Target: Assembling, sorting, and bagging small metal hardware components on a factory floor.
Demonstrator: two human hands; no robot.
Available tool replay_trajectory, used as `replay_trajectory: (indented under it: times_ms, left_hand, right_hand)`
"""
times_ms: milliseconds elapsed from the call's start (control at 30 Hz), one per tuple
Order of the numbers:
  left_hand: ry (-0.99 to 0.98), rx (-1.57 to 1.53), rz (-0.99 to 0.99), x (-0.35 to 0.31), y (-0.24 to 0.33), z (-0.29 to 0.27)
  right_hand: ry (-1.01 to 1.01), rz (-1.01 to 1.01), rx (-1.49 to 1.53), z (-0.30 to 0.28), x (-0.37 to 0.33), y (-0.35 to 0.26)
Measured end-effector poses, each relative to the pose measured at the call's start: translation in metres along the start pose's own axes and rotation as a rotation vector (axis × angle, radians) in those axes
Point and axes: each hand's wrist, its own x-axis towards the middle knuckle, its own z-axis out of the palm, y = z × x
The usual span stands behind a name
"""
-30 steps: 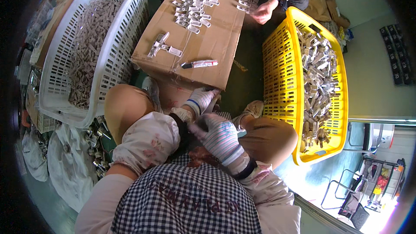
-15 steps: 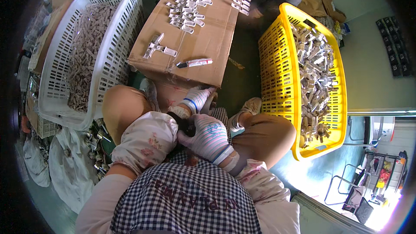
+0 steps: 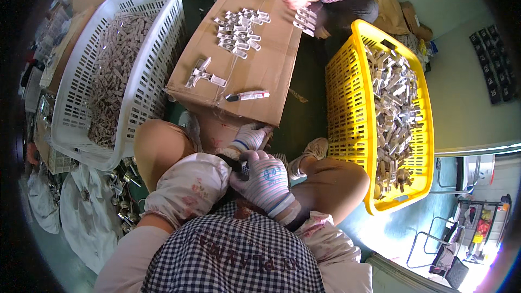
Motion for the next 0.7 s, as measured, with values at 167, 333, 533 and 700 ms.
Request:
replay_trajectory:
  times_ms: [167,333,533,700]
  left_hand:
    - [0.058,0.138,-0.112,-0.006,0.015,0.003]
    - [0.095,0.133,-0.183,-0.008,0.021,0.007]
    - [0.1,0.161,-0.214,-0.024,0.027,-0.001]
    - [0.102,0.116,-0.17,-0.022,0.025,0.007]
  right_hand:
    - [0.095,-0.18,0.002,-0.002,0.007,-0.005]
    - [-0.018,-0.235,-0.074,-0.005,0.024,-0.009]
    - [0.017,-0.265,0.03,-0.007,0.042,-0.014]
    - [-0.073,-0.125,0.42,-0.021,0.065,0.004]
